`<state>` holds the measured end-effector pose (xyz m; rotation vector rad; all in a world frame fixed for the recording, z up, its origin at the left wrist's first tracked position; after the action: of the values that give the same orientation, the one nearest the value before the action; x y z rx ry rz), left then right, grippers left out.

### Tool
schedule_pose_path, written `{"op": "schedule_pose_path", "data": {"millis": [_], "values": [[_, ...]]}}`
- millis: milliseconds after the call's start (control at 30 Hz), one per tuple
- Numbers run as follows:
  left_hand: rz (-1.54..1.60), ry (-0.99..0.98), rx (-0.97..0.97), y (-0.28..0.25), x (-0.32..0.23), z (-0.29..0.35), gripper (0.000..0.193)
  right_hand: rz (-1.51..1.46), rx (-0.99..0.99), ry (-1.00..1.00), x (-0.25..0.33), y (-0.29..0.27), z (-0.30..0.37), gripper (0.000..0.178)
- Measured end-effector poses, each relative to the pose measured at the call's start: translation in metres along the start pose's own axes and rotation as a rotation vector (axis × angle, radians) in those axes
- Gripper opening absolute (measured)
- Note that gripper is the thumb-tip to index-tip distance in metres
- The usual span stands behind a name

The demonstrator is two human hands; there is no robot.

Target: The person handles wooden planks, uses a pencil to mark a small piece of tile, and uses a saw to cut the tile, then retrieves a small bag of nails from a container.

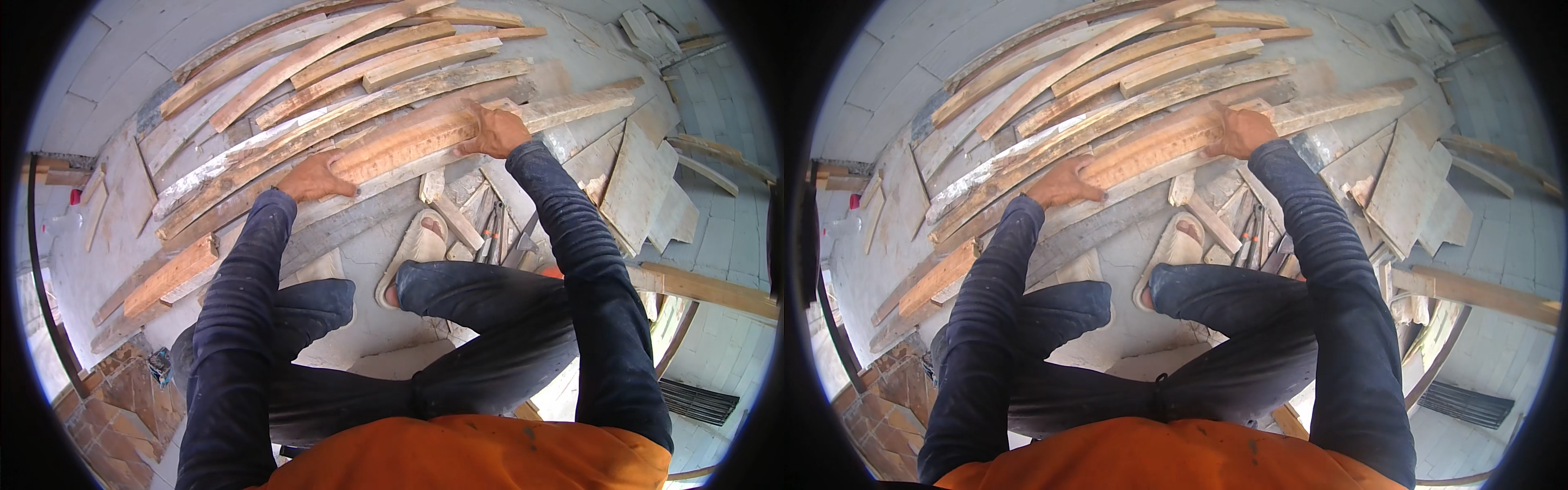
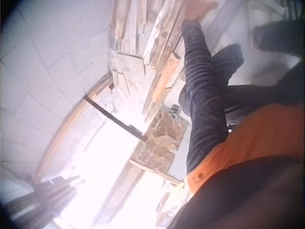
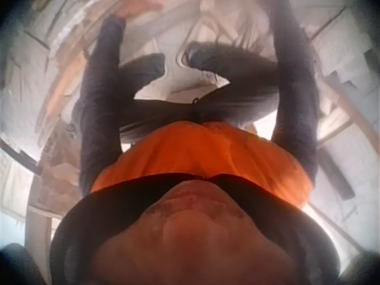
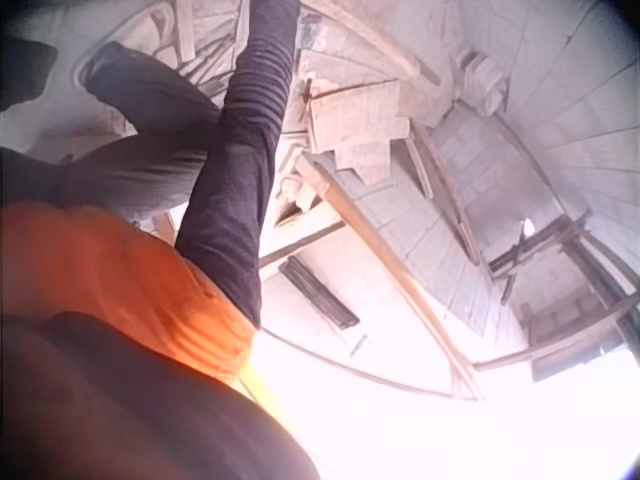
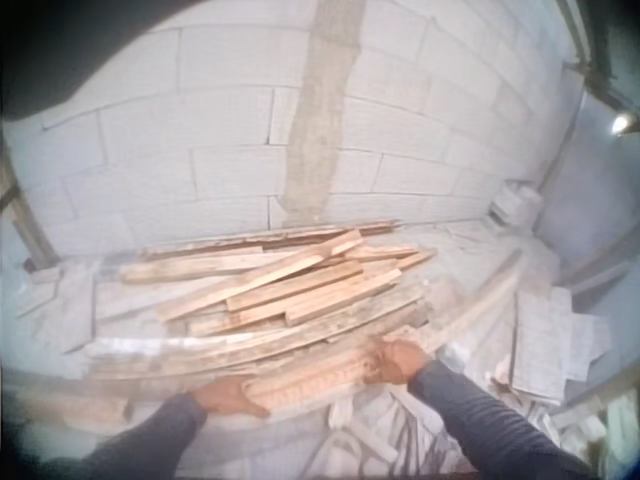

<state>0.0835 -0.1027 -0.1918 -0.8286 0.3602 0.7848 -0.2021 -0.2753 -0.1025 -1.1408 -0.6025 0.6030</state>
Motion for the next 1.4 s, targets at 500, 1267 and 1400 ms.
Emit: {"op": "schedule_pose_path", "data": {"millis": [500,1267,1400], "values": [[-0.221,-0.057,-0.015,0.010,-0.003,0.003,0.115,0.438,0.298,-0.177,0.032,-0.002,-0.041,0.083],[-0.167,0.020,-0.061,0.011,0.009,-0.005,0.107,0.326,0.360,-0.195,0.026,0.003,-0.049,0.077],[-0.168,0.002,-0.011,0.006,0.003,0.003,0.111,0.263,0.342,-0.192,0.023,0.004,-0.047,0.082]]}}
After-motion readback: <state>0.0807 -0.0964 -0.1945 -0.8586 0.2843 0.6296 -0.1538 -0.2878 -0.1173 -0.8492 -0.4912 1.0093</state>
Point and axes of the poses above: each hand's wrist, its own z-axis away from the middle knuckle, its own y-axis out of the palm, x = y × z, the point moved 8 cm from there along -z, towards the middle knuckle, and after that the axes turned 12 degrees about -y, right-handed, at the moved point
